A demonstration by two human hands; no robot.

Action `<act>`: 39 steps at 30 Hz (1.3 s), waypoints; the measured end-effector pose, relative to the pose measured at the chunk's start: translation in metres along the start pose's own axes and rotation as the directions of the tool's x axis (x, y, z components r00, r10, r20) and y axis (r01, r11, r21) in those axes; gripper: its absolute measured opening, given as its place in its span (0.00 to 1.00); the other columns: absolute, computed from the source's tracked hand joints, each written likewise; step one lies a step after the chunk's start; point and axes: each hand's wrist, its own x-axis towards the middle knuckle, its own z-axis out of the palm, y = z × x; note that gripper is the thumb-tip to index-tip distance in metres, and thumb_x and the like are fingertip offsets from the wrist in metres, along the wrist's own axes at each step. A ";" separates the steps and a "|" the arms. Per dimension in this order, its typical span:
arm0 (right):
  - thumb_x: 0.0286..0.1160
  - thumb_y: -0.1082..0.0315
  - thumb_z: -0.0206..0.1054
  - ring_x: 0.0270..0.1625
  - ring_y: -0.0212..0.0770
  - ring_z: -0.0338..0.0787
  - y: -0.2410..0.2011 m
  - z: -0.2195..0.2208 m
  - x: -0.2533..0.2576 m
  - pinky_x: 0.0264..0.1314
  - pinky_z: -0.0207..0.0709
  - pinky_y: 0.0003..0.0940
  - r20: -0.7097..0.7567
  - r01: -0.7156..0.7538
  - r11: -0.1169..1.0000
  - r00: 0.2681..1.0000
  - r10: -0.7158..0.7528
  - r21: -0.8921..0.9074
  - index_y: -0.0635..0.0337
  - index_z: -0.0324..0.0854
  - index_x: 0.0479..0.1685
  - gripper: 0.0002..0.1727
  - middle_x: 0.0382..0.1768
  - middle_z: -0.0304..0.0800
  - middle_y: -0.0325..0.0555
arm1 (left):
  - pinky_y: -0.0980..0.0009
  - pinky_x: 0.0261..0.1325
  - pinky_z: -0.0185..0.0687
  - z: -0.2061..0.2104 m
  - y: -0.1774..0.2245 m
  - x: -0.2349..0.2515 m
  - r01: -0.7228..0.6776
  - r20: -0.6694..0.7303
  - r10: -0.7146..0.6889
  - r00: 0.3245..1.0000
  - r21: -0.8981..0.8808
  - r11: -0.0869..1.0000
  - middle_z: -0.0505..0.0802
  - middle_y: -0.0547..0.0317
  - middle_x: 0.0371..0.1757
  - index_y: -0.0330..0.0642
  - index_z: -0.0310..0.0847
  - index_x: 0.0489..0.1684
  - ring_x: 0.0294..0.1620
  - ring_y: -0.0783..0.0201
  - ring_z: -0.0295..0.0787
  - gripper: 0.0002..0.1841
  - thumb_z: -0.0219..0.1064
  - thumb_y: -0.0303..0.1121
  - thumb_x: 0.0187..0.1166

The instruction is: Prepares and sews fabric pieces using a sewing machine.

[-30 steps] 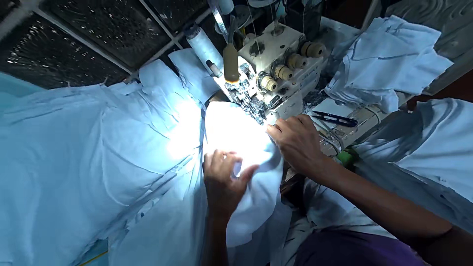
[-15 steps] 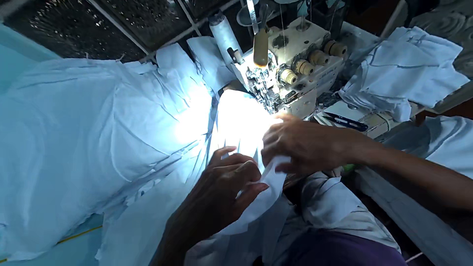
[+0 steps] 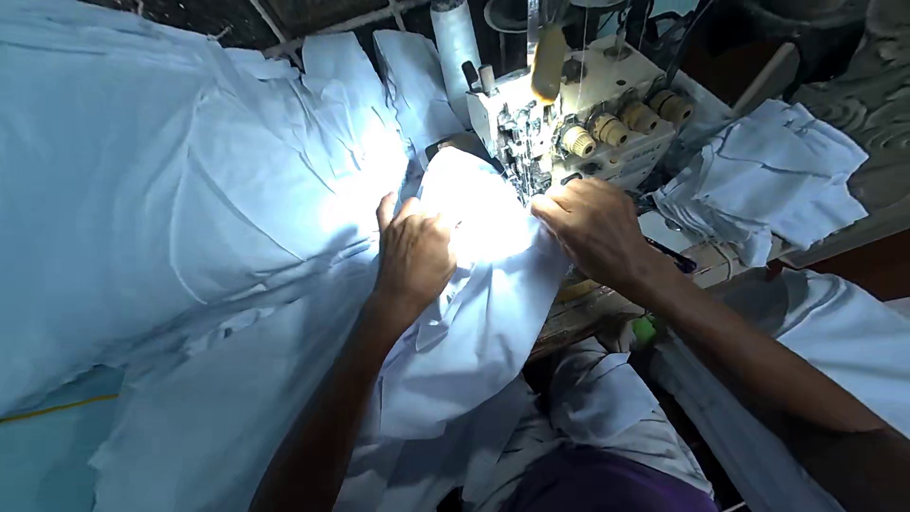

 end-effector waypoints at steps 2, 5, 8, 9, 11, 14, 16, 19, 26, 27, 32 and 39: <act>0.75 0.79 0.62 0.42 0.58 0.90 -0.004 -0.002 -0.009 0.46 0.79 0.50 0.002 -0.008 0.997 1.000 0.008 0.074 0.66 0.88 0.41 0.08 0.36 0.90 0.56 | 0.34 0.75 0.60 0.012 0.000 0.001 -0.022 -0.113 0.019 0.993 -0.024 0.999 0.92 0.39 0.39 0.31 0.89 0.35 0.51 0.36 0.88 0.12 0.61 0.29 0.82; 0.70 0.79 0.64 0.43 0.55 0.91 -0.011 -0.003 -0.018 0.48 0.81 0.48 -0.016 -0.074 0.975 0.997 0.079 0.209 0.64 0.89 0.40 0.09 0.36 0.91 0.54 | 0.34 0.76 0.59 0.009 0.007 -0.008 -0.084 -0.191 0.073 0.979 -0.049 0.995 0.89 0.37 0.43 0.31 0.88 0.36 0.56 0.34 0.84 0.10 0.63 0.29 0.80; 0.68 0.78 0.64 0.42 0.53 0.92 -0.016 -0.002 -0.028 0.50 0.82 0.45 -0.035 -0.100 0.963 0.993 0.112 0.252 0.63 0.92 0.39 0.10 0.36 0.93 0.53 | 0.32 0.77 0.57 -0.003 0.017 -0.020 -0.143 -0.188 0.132 0.973 -0.048 0.988 0.89 0.39 0.40 0.32 0.88 0.34 0.53 0.34 0.84 0.06 0.67 0.26 0.73; 0.68 0.78 0.64 0.43 0.53 0.92 -0.016 0.000 -0.030 0.52 0.82 0.46 -0.034 -0.099 0.962 0.993 0.111 0.253 0.63 0.92 0.40 0.10 0.37 0.93 0.53 | 0.32 0.77 0.56 -0.004 0.019 -0.024 -0.155 -0.187 0.144 0.972 -0.044 0.987 0.90 0.40 0.40 0.33 0.89 0.32 0.53 0.35 0.84 0.06 0.68 0.27 0.73; 0.68 0.77 0.65 0.44 0.53 0.92 -0.018 0.002 -0.033 0.54 0.82 0.46 -0.029 -0.098 0.966 0.994 0.108 0.241 0.63 0.92 0.41 0.11 0.37 0.93 0.53 | 0.32 0.79 0.54 -0.005 0.021 -0.030 -0.162 -0.183 0.153 0.971 -0.037 0.986 0.91 0.45 0.40 0.35 0.90 0.31 0.55 0.37 0.85 0.07 0.67 0.28 0.74; 0.68 0.78 0.63 0.43 0.52 0.92 -0.021 0.004 -0.034 0.54 0.81 0.45 -0.037 -0.095 0.974 0.994 0.105 0.208 0.62 0.93 0.42 0.12 0.36 0.92 0.52 | 0.31 0.80 0.53 -0.003 0.025 -0.036 -0.164 -0.199 0.155 0.968 -0.027 0.986 0.93 0.47 0.40 0.36 0.89 0.29 0.58 0.37 0.86 0.08 0.66 0.28 0.74; 0.68 0.78 0.63 0.44 0.52 0.92 -0.024 0.003 -0.034 0.55 0.81 0.45 -0.034 -0.098 0.977 0.994 0.107 0.191 0.62 0.93 0.43 0.13 0.36 0.93 0.52 | 0.31 0.80 0.53 0.000 0.026 -0.038 -0.165 -0.203 0.159 0.966 -0.016 0.986 0.93 0.47 0.39 0.36 0.89 0.28 0.57 0.38 0.86 0.08 0.65 0.27 0.75; 0.69 0.76 0.64 0.44 0.55 0.91 -0.027 0.003 -0.034 0.53 0.81 0.47 0.008 -0.116 0.980 0.993 0.116 0.160 0.63 0.93 0.44 0.12 0.38 0.92 0.54 | 0.31 0.79 0.54 0.007 0.027 -0.039 -0.166 -0.196 0.161 0.967 -0.011 0.986 0.92 0.47 0.36 0.36 0.88 0.27 0.56 0.38 0.86 0.08 0.65 0.27 0.75; 0.71 0.71 0.71 0.50 0.60 0.90 -0.030 0.004 -0.029 0.53 0.83 0.50 0.111 -0.142 0.984 0.985 0.130 0.108 0.67 0.90 0.45 0.09 0.48 0.91 0.60 | 0.30 0.77 0.57 0.017 0.025 -0.036 -0.130 -0.182 0.120 0.976 -0.043 0.991 0.91 0.43 0.40 0.36 0.90 0.36 0.52 0.36 0.86 0.13 0.69 0.39 0.76; 0.72 0.74 0.69 0.49 0.59 0.91 -0.028 0.000 -0.026 0.52 0.83 0.50 0.134 -0.160 0.978 0.981 0.141 0.138 0.68 0.90 0.43 0.08 0.46 0.91 0.60 | 0.31 0.76 0.58 0.018 0.023 -0.035 -0.125 -0.180 0.109 0.978 -0.077 0.989 0.90 0.42 0.41 0.35 0.90 0.36 0.52 0.36 0.86 0.13 0.69 0.39 0.76; 0.77 0.73 0.67 0.50 0.54 0.90 -0.025 -0.018 -0.019 0.55 0.82 0.50 0.106 -0.298 0.929 0.954 0.281 0.221 0.66 0.89 0.43 0.07 0.46 0.90 0.56 | 0.35 0.73 0.62 0.021 0.013 -0.030 -0.114 -0.187 0.074 0.979 -0.208 0.972 0.92 0.43 0.44 0.39 0.93 0.33 0.54 0.37 0.85 0.11 0.66 0.34 0.79; 0.77 0.67 0.67 0.47 0.50 0.87 -0.050 0.006 -0.061 0.55 0.77 0.42 -0.316 -0.170 0.984 0.932 0.178 0.053 0.59 0.86 0.42 0.06 0.42 0.89 0.52 | 0.64 0.73 0.75 -0.082 0.025 -0.051 -0.179 0.036 0.238 0.971 -0.553 0.814 0.87 0.63 0.64 0.47 0.82 0.25 0.72 0.65 0.78 0.18 0.54 0.43 0.84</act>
